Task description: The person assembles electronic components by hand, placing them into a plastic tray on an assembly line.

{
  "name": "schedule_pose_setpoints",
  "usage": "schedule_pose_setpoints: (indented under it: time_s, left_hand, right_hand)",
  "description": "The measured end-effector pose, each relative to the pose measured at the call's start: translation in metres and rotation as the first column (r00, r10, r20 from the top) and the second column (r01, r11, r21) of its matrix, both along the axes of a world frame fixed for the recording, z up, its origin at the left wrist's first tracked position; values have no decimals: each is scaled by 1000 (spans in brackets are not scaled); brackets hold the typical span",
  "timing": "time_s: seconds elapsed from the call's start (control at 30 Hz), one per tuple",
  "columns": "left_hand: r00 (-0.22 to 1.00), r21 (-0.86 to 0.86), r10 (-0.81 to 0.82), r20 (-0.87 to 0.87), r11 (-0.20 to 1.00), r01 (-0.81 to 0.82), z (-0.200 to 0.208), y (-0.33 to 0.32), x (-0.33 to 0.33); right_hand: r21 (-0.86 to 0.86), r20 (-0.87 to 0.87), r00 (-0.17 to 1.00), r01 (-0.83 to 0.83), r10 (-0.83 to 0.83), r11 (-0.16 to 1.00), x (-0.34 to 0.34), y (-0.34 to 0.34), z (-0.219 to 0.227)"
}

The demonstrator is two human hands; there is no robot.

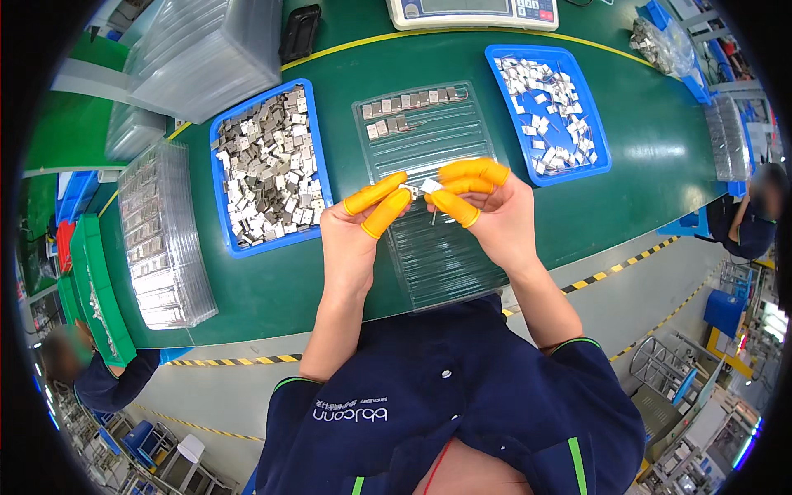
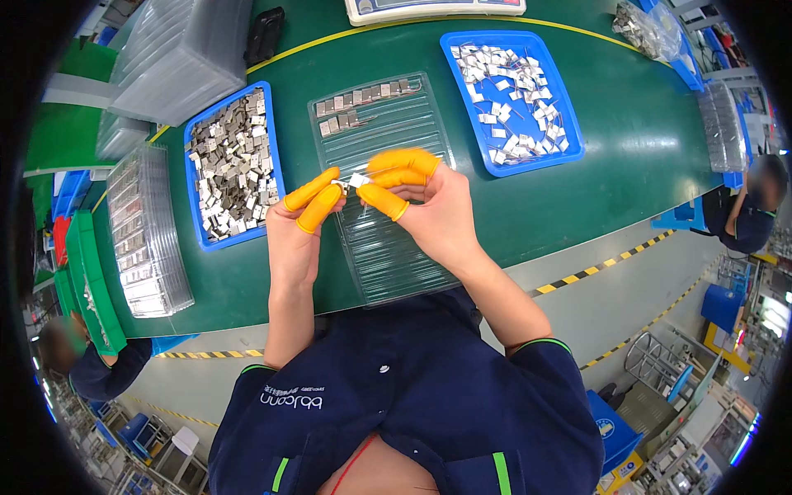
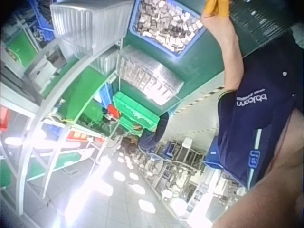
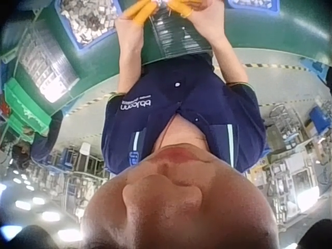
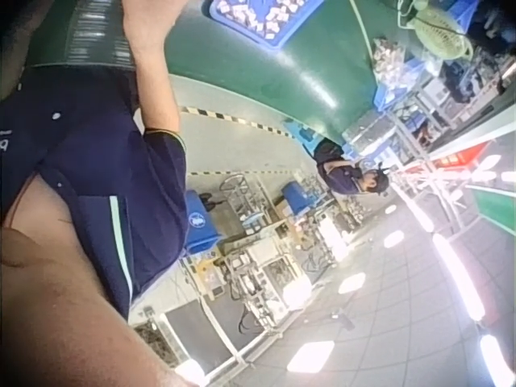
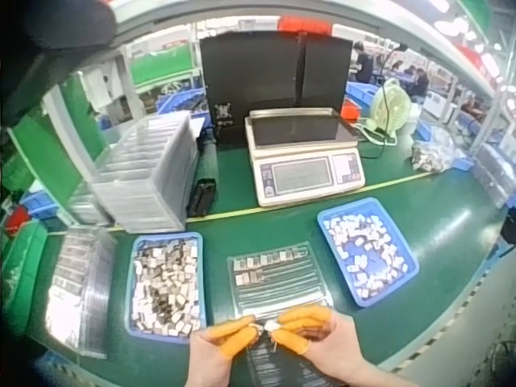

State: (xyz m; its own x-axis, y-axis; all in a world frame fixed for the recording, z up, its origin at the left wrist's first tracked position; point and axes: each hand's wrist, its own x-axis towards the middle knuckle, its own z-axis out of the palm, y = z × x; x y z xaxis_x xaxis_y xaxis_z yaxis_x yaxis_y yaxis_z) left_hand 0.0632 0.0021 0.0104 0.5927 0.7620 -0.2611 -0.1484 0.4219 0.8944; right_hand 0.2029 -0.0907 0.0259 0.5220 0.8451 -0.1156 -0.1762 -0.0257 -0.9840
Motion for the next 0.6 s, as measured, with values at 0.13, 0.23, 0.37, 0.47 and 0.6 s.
schedule_pose_setpoints:
  time_s: [0.13,0.23,0.37,0.47,0.6]
  left_hand:
    - [1000,8,4,2,1000,-4,-1,-2,0]
    - [999,-33,-19,36,999,20,-3,-1,-2]
    - [999,-28,-22,23,999,22,-5,-3,-1]
    - [999,9,-33,6,999,33,-7,-6,1]
    - [1000,34,-27,1,999,27,-7,-9,3]
  right_hand:
    - [-74,110,994,-14,22,997,-2,-4,1]
    - [-50,222,975,10,2,999,0,-6,-3]
    - [-44,122,992,-23,28,999,0,-9,-1]
    - [-106,81,996,-24,33,994,0,-11,0]
    - [-121,177,984,5,17,993,0,-14,2]
